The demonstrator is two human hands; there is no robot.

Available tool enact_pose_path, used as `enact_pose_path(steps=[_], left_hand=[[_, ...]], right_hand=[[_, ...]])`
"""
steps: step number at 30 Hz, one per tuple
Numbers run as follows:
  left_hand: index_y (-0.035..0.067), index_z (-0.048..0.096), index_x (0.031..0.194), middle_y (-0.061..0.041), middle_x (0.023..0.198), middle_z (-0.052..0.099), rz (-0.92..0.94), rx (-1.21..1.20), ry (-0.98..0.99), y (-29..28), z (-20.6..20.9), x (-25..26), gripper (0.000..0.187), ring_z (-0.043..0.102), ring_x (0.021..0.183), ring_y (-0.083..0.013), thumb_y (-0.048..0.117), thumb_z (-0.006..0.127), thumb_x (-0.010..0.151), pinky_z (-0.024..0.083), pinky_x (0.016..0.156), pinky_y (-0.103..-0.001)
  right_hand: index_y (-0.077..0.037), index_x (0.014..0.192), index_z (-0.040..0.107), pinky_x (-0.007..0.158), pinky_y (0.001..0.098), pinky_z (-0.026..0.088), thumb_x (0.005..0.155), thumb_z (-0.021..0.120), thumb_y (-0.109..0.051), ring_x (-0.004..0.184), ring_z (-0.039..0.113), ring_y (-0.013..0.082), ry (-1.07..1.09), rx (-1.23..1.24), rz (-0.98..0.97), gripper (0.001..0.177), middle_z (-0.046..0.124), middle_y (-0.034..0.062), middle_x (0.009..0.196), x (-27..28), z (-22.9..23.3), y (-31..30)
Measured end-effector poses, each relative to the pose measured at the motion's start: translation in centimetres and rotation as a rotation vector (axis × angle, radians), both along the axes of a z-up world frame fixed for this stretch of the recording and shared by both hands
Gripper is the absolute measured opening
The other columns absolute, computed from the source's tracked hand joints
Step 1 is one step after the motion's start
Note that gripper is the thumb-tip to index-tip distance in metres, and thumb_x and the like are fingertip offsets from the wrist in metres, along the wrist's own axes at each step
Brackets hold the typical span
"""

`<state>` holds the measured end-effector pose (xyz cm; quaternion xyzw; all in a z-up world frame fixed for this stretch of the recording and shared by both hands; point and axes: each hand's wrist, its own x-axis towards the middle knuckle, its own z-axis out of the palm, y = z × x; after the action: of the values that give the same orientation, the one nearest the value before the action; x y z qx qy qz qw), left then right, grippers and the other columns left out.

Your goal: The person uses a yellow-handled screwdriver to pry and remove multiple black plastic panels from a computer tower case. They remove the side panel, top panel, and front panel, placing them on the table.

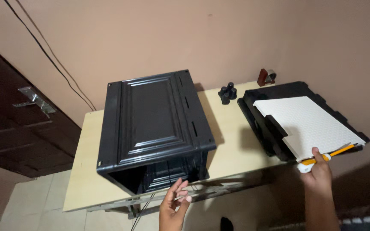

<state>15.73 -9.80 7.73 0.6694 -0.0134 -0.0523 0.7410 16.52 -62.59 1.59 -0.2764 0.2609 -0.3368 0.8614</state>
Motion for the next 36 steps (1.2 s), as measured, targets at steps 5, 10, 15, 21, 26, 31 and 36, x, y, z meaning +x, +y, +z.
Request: enact_pose_path(steps=[5, 10, 15, 21, 26, 31, 36], left_hand=[[0.005, 0.051, 0.146, -0.013, 0.139, 0.065, -0.014, -0.119, 0.048, -3.5, -0.3, 3.4, 0.065, 0.064, 0.107, -0.0141, 0.001, 0.072, 0.085, 0.056, 0.088, -0.032], [0.006, 0.051, 0.144, -0.01, 0.138, 0.065, -0.021, -0.098, 0.027, -6.1, -1.0, 6.1, 0.064, 0.064, 0.109, -0.0122, 0.004, 0.073, 0.084, 0.058, 0.088, -0.03], [0.0, 0.066, 0.121, -0.005, 0.1, 0.064, 0.07, -0.11, -0.034, -8.7, -3.3, 7.6, 0.038, 0.062, 0.09, -0.0104, 0.004, 0.079, 0.086, 0.054, 0.078, -0.026], [-0.002, 0.071, 0.102, -0.001, 0.081, 0.06, 0.231, -0.047, -0.004, -9.7, -4.3, 8.2, 0.019, 0.057, 0.075, -0.0083, 0.005, 0.08, 0.087, 0.049, 0.069, -0.024], [-0.002, 0.073, 0.102, -0.004, 0.091, 0.07, 0.336, 0.065, -0.191, -10.5, -2.3, 8.0, 0.02, 0.064, 0.083, -0.0085, 0.003, 0.077, 0.083, 0.054, 0.078, -0.025], [-0.003, 0.07, 0.105, -0.006, 0.094, 0.069, 0.476, 0.243, -0.404, -11.4, 0.3, 7.1, 0.026, 0.065, 0.083, -0.0119, 0.003, 0.079, 0.081, 0.054, 0.08, -0.026], [-0.002, 0.07, 0.107, -0.009, 0.097, 0.071, 0.407, 0.378, -0.375, -11.1, 2.8, 6.2, 0.029, 0.07, 0.087, -0.0148, 0.006, 0.08, 0.081, 0.055, 0.08, -0.027]], right_hand=[[0.0, 0.141, 0.046, 0.096, 0.0412, 0.058, 0.104, 0.058, -0.006, 0.109, 0.072, 0.0241, -0.043, -0.097, 0.0, 0.039, 0.065, 0.0128, 0.123, 3.5, 3.1, -1.4], [0.005, 0.138, 0.048, 0.094, 0.0417, 0.06, 0.103, 0.061, -0.004, 0.112, 0.072, 0.0266, 0.188, -0.163, -0.057, 0.038, 0.065, 0.0167, 0.126, 5.7, 5.8, -2.6], [0.006, 0.134, 0.05, 0.088, 0.0393, 0.063, 0.1, 0.066, -0.009, 0.106, 0.072, 0.0263, 0.502, -0.223, -0.105, 0.04, 0.066, 0.0184, 0.12, 6.1, 5.7, -5.1], [0.012, 0.109, 0.065, 0.057, 0.0363, 0.047, 0.099, 0.081, -0.025, 0.067, 0.063, 0.025, 0.777, -0.65, 0.089, 0.041, 0.067, 0.019, 0.085, 4.9, 3.3, -9.1], [0.012, 0.092, 0.069, 0.053, 0.0367, 0.051, 0.091, 0.084, -0.027, 0.062, 0.066, 0.0241, 0.979, -0.743, 0.211, 0.041, 0.071, 0.0214, 0.079, 4.4, 3.0, -10.5], [0.01, 0.092, 0.071, 0.053, 0.0365, 0.051, 0.092, 0.083, -0.028, 0.062, 0.068, 0.0232, 1.064, -0.831, 0.27, 0.04, 0.075, 0.0183, 0.08, 4.6, 3.7, -9.4], [0.008, 0.092, 0.07, 0.053, 0.0351, 0.051, 0.092, 0.083, -0.025, 0.064, 0.068, 0.021, 1.111, -0.854, 0.231, 0.036, 0.075, 0.0165, 0.081, 3.8, 5.5, -7.8]])
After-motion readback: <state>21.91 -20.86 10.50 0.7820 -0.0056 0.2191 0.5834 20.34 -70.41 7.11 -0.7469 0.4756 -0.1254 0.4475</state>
